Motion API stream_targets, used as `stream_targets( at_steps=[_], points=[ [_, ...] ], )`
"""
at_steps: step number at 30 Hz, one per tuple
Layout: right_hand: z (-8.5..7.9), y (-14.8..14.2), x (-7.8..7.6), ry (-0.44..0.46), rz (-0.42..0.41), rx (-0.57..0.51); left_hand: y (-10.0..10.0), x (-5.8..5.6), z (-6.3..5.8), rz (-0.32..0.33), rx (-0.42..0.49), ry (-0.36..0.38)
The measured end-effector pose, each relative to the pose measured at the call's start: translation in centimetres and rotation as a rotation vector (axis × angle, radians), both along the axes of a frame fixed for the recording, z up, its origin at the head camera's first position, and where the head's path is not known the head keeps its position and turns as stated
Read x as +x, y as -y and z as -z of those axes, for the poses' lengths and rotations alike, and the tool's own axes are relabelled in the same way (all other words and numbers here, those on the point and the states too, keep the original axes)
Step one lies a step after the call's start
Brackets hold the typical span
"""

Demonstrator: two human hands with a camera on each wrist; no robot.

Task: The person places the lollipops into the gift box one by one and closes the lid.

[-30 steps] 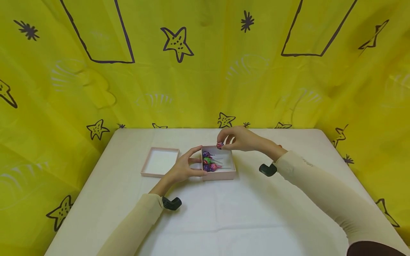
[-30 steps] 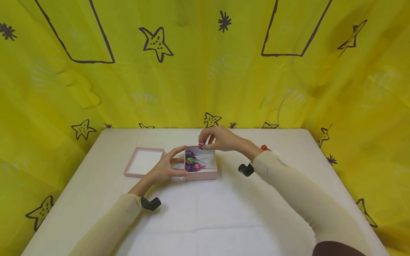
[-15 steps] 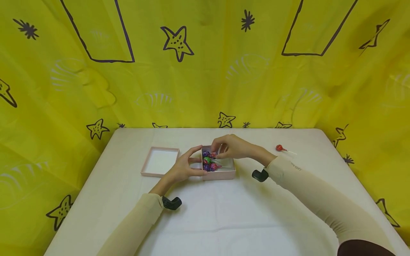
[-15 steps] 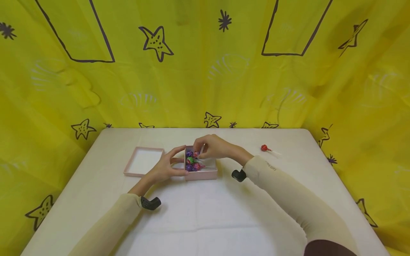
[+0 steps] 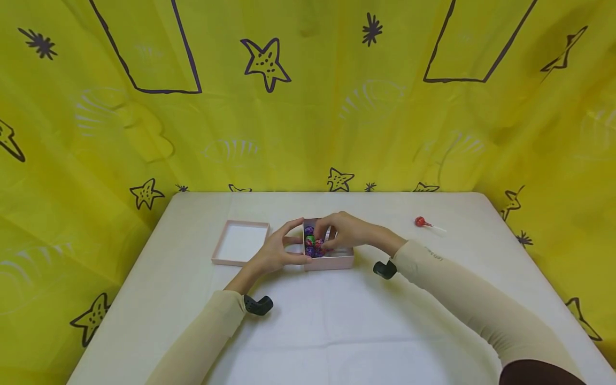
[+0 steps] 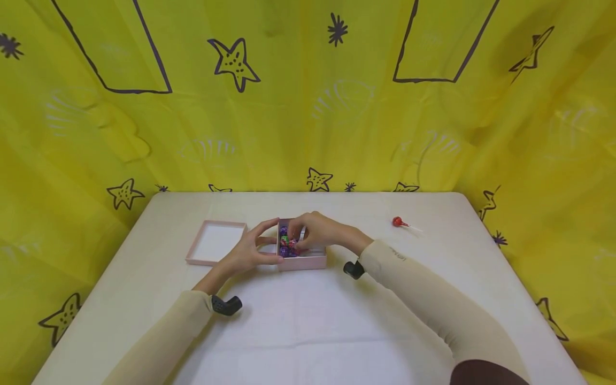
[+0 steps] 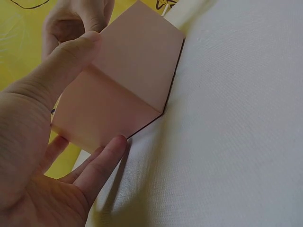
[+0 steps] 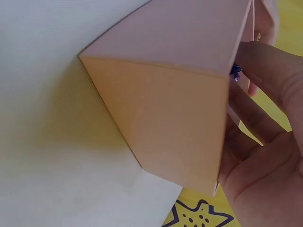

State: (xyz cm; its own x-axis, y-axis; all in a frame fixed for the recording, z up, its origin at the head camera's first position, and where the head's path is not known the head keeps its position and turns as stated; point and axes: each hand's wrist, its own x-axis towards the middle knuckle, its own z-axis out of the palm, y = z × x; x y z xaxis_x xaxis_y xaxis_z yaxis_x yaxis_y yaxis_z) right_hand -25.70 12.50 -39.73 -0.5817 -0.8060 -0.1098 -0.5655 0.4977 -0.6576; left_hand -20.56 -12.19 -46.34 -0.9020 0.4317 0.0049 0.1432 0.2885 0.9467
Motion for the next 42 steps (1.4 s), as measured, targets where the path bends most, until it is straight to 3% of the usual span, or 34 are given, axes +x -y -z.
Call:
stream_targets(
  at_steps=[42],
  points=[
    [0.78, 0.3, 0.76, -0.029, 0.002, 0.009, -0.03, 0.03, -0.13, -0.003, -0.004, -0.015]
  ],
)
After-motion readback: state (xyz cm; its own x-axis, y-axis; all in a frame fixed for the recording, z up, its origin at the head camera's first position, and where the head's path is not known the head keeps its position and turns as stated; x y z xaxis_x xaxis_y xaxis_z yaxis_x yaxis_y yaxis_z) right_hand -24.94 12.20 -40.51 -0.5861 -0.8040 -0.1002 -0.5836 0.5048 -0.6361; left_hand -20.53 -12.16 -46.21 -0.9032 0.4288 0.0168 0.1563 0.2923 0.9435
